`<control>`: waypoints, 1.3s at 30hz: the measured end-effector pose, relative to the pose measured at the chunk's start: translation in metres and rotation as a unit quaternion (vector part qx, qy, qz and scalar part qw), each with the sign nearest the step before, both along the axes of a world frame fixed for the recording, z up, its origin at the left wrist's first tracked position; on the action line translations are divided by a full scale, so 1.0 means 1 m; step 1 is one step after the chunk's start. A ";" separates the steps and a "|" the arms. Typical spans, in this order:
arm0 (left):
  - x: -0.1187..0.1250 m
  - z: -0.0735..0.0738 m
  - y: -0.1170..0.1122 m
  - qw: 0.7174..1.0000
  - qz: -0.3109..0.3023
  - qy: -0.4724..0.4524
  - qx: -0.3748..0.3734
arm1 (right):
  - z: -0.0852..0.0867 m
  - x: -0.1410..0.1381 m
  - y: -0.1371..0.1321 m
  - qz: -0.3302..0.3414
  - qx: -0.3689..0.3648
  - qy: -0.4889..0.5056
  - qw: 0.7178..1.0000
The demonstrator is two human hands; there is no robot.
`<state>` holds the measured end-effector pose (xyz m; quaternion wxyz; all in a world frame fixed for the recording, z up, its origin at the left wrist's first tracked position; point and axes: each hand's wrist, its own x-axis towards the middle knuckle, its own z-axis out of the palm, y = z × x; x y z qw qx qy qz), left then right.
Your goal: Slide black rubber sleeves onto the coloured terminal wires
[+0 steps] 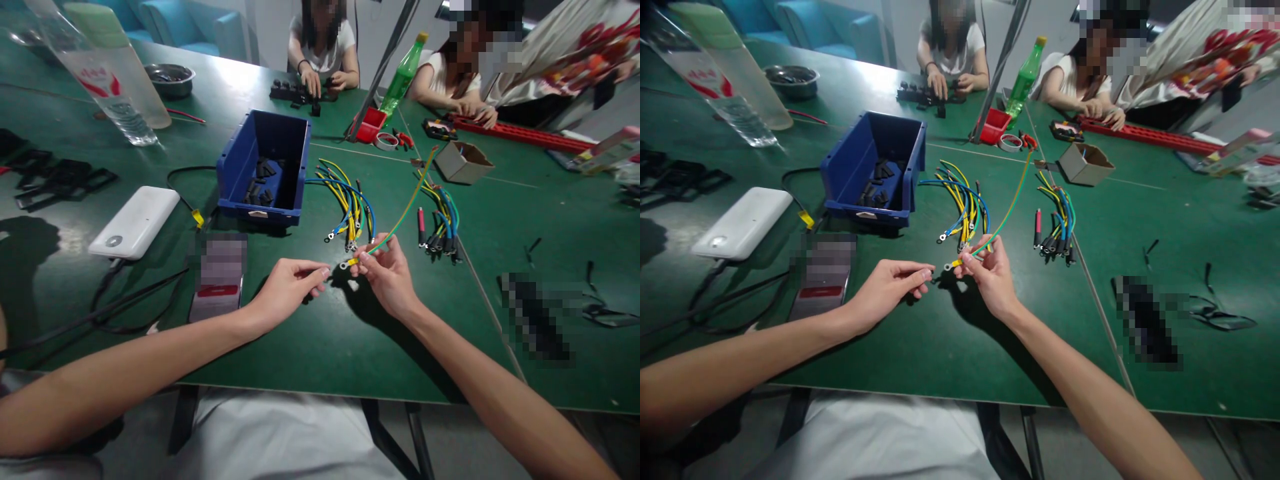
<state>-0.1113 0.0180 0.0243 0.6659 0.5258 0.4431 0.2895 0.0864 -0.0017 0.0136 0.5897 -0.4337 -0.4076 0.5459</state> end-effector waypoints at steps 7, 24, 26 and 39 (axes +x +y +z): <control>0.001 -0.005 -0.002 0.999 0.025 -0.015 0.041 | -0.005 -0.003 -0.001 0.010 -0.002 0.009 1.000; 0.005 -0.007 -0.006 0.998 0.064 -0.016 0.024 | -0.001 -0.004 -0.008 -0.017 0.002 0.003 1.000; 0.005 -0.008 -0.007 0.998 0.062 -0.015 0.024 | 0.001 -0.004 -0.010 -0.020 0.000 0.001 1.000; 0.004 -0.011 -0.012 0.997 0.039 -0.004 0.068 | 0.008 -0.006 -0.018 0.003 -0.011 0.031 0.999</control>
